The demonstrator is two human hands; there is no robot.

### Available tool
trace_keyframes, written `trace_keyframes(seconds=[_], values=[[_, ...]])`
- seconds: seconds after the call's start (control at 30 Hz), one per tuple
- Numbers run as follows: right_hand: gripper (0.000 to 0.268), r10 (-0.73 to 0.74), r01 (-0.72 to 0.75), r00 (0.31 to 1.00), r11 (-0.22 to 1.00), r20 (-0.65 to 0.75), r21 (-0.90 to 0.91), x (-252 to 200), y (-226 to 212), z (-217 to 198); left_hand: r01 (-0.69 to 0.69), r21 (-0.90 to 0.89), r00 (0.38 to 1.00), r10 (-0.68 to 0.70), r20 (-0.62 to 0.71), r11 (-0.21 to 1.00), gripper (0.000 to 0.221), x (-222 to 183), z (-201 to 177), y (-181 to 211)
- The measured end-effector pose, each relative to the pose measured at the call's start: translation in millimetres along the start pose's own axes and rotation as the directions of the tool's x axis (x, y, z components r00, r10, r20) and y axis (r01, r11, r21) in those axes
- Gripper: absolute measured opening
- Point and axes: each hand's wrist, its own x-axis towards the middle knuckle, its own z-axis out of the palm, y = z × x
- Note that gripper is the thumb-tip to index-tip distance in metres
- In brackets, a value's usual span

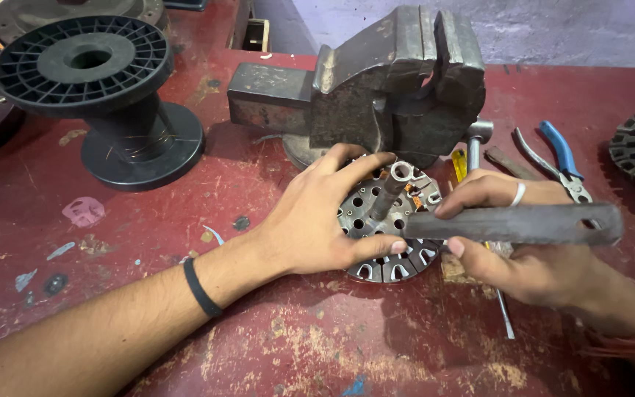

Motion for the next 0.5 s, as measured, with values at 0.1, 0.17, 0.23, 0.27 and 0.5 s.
trace_keyframes(seconds=[0.1,0.17,0.23,0.27,0.5], values=[[0.028,0.005,-0.001,1.000,0.983,0.021,-0.185,10,-19,1,-0.003,-0.007,1.000,0.002,-0.009,1.000,0.096,0,0,0],[0.026,-0.082,0.087,0.996,0.986,0.039,-0.141,22,-23,-1,-0.005,-0.013,1.000,0.005,-0.013,1.000,0.095,0,0,0],[0.026,-0.096,0.100,0.994,0.991,0.045,-0.092,27,-27,-1,-0.011,-0.009,1.000,0.011,-0.017,1.000,0.096,0,0,0],[0.026,-0.066,0.069,0.997,0.996,0.045,-0.064,27,-29,-2,-0.016,-0.003,1.000,0.016,-0.019,1.000,0.096,0,0,0],[0.029,-0.192,0.195,0.981,0.969,0.033,-0.153,30,-29,5,-0.029,0.004,0.999,0.029,-0.029,1.000,0.096,0,0,0]])
